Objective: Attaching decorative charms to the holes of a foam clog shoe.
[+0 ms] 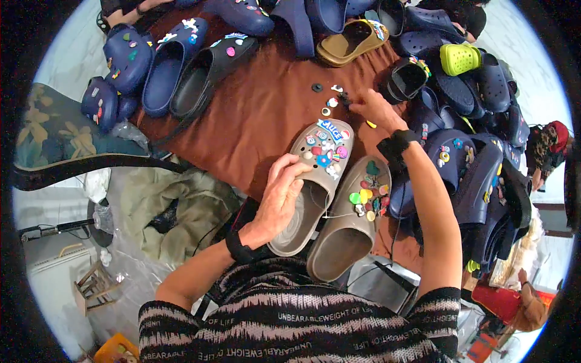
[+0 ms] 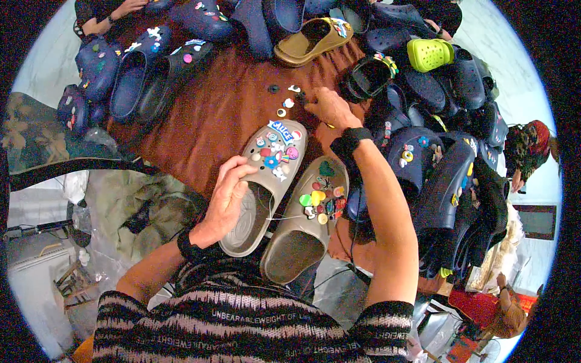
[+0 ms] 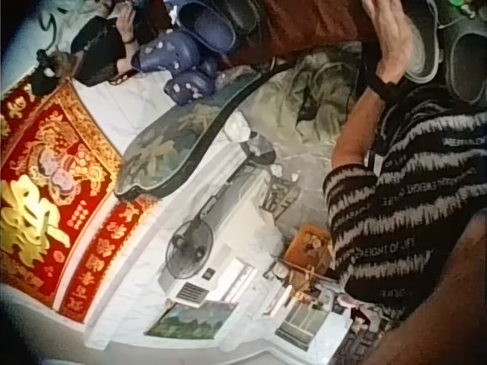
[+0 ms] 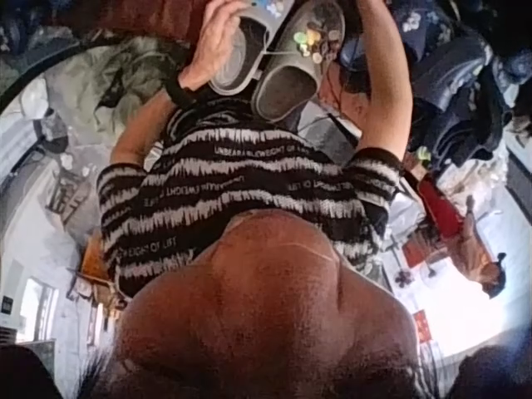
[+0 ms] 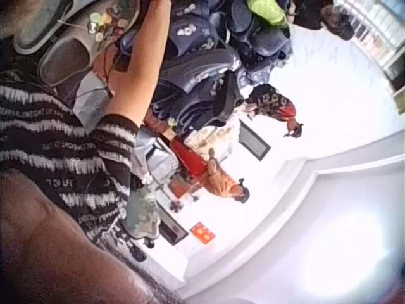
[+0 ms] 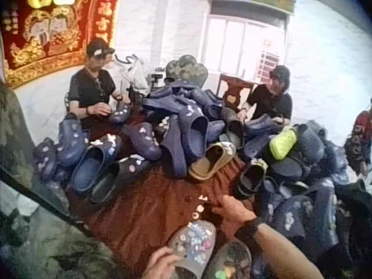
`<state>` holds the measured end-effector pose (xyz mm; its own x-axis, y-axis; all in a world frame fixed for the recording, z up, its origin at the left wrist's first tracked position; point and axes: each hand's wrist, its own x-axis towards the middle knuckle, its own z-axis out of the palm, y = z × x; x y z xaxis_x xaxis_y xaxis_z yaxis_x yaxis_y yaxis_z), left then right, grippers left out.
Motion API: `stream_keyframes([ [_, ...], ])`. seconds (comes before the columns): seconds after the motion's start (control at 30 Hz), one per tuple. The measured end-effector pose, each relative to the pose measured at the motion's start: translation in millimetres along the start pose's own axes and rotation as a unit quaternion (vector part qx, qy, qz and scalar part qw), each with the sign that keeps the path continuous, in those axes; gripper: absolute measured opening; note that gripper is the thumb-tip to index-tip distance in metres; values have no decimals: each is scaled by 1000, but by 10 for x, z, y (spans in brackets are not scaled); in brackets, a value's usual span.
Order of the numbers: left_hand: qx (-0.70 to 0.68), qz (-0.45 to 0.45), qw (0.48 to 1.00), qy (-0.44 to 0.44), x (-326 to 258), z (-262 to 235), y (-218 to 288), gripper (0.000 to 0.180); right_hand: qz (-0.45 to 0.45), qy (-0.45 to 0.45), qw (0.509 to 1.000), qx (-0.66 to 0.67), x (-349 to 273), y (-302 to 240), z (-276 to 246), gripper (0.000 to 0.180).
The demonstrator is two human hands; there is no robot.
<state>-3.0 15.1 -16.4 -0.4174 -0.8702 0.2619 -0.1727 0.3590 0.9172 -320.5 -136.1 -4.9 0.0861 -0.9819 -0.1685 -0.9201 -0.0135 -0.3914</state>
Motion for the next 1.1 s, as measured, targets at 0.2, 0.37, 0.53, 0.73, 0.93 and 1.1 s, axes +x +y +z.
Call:
stream_keyframes([
  [0.2,-18,1,1000,22,0,17,-22,29,-421,-311,842,134,-268,72,2,28],
  [0.37,14,-3,1000,22,10,32,-23,27,-128,-201,958,162,-271,24,-18,29],
  [0.53,22,-1,1000,7,18,46,2,28,-16,-73,990,122,-154,149,-176,17],
  [0.73,25,8,1000,2,22,40,3,32,77,-104,991,21,-276,326,-103,14],
  [0.93,28,3,1000,-6,24,17,-7,33,55,57,993,92,151,125,76,23],
  [1.1,6,11,1000,18,57,61,-11,29,-24,130,991,23,421,-195,131,25],
])
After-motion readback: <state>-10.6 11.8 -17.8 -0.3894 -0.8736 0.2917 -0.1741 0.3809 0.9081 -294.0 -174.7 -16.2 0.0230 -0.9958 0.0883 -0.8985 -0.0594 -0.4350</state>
